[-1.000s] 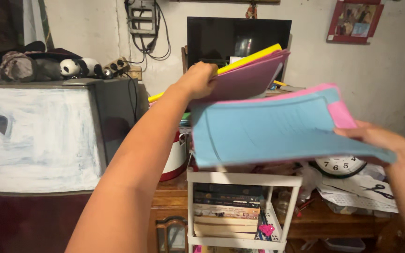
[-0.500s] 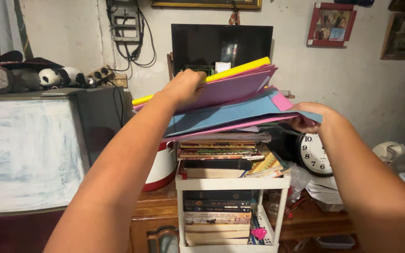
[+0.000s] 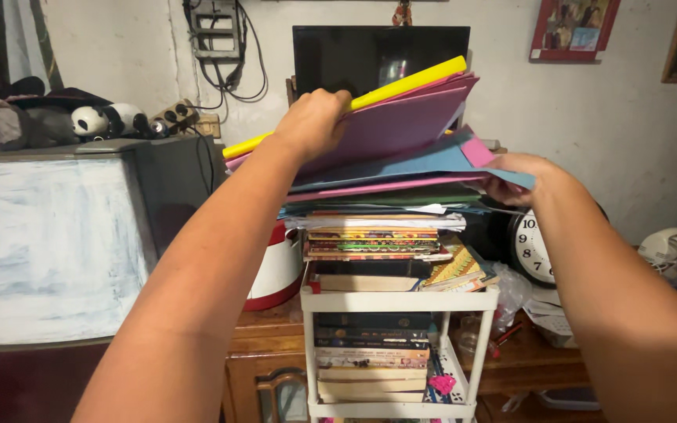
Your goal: The person sorts through folders and documents from a shelf and a wardrobe, handling colorful paper files and a plastic folder containing a notepad.
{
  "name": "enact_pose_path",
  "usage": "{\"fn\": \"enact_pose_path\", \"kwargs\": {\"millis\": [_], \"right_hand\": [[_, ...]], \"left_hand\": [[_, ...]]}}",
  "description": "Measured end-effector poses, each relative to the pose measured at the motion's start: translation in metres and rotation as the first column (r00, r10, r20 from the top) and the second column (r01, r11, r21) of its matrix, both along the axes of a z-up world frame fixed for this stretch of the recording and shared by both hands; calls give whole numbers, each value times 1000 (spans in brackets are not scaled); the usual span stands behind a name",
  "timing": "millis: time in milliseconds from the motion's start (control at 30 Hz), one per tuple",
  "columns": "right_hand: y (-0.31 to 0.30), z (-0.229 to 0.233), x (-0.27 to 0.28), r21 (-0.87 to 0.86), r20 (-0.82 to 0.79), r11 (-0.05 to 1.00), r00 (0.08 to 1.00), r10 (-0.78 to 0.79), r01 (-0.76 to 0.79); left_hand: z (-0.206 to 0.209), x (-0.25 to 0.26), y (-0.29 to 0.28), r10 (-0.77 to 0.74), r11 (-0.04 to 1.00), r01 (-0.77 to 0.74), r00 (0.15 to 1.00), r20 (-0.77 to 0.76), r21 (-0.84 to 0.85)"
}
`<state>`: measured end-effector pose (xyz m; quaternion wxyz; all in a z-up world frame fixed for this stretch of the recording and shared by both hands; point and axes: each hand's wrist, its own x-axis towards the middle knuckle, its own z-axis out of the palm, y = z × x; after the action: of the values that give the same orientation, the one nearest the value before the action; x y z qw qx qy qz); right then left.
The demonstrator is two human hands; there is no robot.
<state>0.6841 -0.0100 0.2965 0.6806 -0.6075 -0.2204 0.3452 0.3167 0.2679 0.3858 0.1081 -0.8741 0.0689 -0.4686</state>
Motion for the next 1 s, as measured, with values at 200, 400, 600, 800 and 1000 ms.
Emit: {"fn": "enact_pose_path", "kwargs": {"millis": [200, 400, 600, 800, 1000], "right_hand": [[35, 3, 18, -22, 33, 998, 998, 55, -54], [48, 1, -48, -169, 325, 965, 936, -136, 199], [42, -1, -50, -156, 283, 954, 937, -207, 258], [37, -8, -49, -121, 226, 960, 949, -221, 253], [23, -17, -73, -82, 148, 972, 967, -208, 222]], "left_hand": [[-8, -2, -4, 14, 1000, -14, 1000, 20, 8], [-43, -4, -8, -2, 1000, 2, 1000, -13, 25], [-61, -1, -25, 72, 993, -62, 993, -96, 104], [-65, -15, -48, 67, 994, -56, 990, -123, 93], [-88, -43, -65, 63, 997, -51, 973, -223, 62]]}}
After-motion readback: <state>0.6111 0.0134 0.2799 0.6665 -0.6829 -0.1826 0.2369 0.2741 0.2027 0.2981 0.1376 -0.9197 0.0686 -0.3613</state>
